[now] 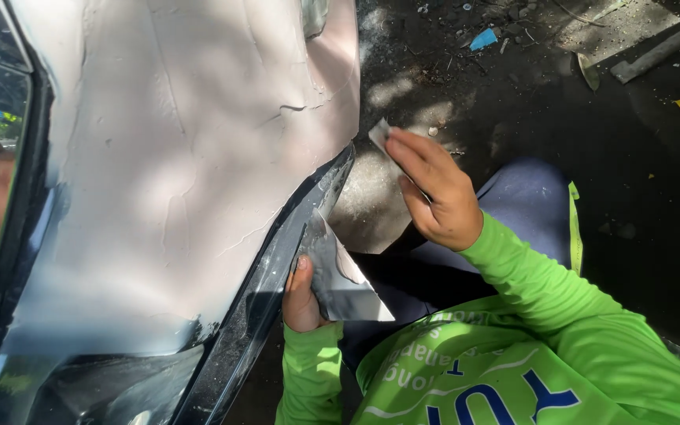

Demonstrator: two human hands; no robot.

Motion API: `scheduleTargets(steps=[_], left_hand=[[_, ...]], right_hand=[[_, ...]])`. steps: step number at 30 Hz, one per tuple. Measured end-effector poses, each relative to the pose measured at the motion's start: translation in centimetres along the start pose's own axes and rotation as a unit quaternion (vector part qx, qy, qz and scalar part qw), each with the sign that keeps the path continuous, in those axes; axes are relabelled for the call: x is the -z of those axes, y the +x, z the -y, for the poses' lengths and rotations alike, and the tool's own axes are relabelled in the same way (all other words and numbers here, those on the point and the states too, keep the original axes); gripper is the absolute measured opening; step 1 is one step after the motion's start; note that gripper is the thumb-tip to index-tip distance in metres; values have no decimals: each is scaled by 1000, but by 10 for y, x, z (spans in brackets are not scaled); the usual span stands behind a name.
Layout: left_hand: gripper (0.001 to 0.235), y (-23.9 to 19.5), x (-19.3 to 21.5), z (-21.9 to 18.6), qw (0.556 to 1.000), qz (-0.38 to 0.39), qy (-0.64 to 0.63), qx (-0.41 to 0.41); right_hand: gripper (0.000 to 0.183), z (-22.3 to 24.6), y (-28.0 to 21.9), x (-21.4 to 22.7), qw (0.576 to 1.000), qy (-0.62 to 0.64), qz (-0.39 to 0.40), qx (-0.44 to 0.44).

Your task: The person sands the front bumper of a black car using a sanding block and sandpaper. They repeatedly rub the sanding block over the light-colored filler area, occasionally switching between two pieces of sandpaper to continue smoothing the surface.

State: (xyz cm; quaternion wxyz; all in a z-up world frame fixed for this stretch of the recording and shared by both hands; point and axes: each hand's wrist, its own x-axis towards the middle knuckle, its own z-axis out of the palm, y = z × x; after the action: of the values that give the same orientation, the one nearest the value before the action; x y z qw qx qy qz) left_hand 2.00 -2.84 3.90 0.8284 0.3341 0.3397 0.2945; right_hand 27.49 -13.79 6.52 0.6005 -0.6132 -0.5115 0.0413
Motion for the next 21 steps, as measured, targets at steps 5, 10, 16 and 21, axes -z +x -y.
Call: scheduleTargets(steps=[5,10,16,21], left_hand=[[46,-10,-12,-13,998,-32,32,-49],[47,-15,-3,-19,995,-11,61,-75],[48,-18,-15,-24,997,-22,50,-58],[49,-21,-18,-26,996,-27,67,-52]], right_hand=[[61,46,47,-11,995,-55,-73,28],[69,60,60,-34,982,-111,-122,92],[68,51,67,-43,967,-186,-136,108],[71,47,68,-44,956,-218,-119,156]])
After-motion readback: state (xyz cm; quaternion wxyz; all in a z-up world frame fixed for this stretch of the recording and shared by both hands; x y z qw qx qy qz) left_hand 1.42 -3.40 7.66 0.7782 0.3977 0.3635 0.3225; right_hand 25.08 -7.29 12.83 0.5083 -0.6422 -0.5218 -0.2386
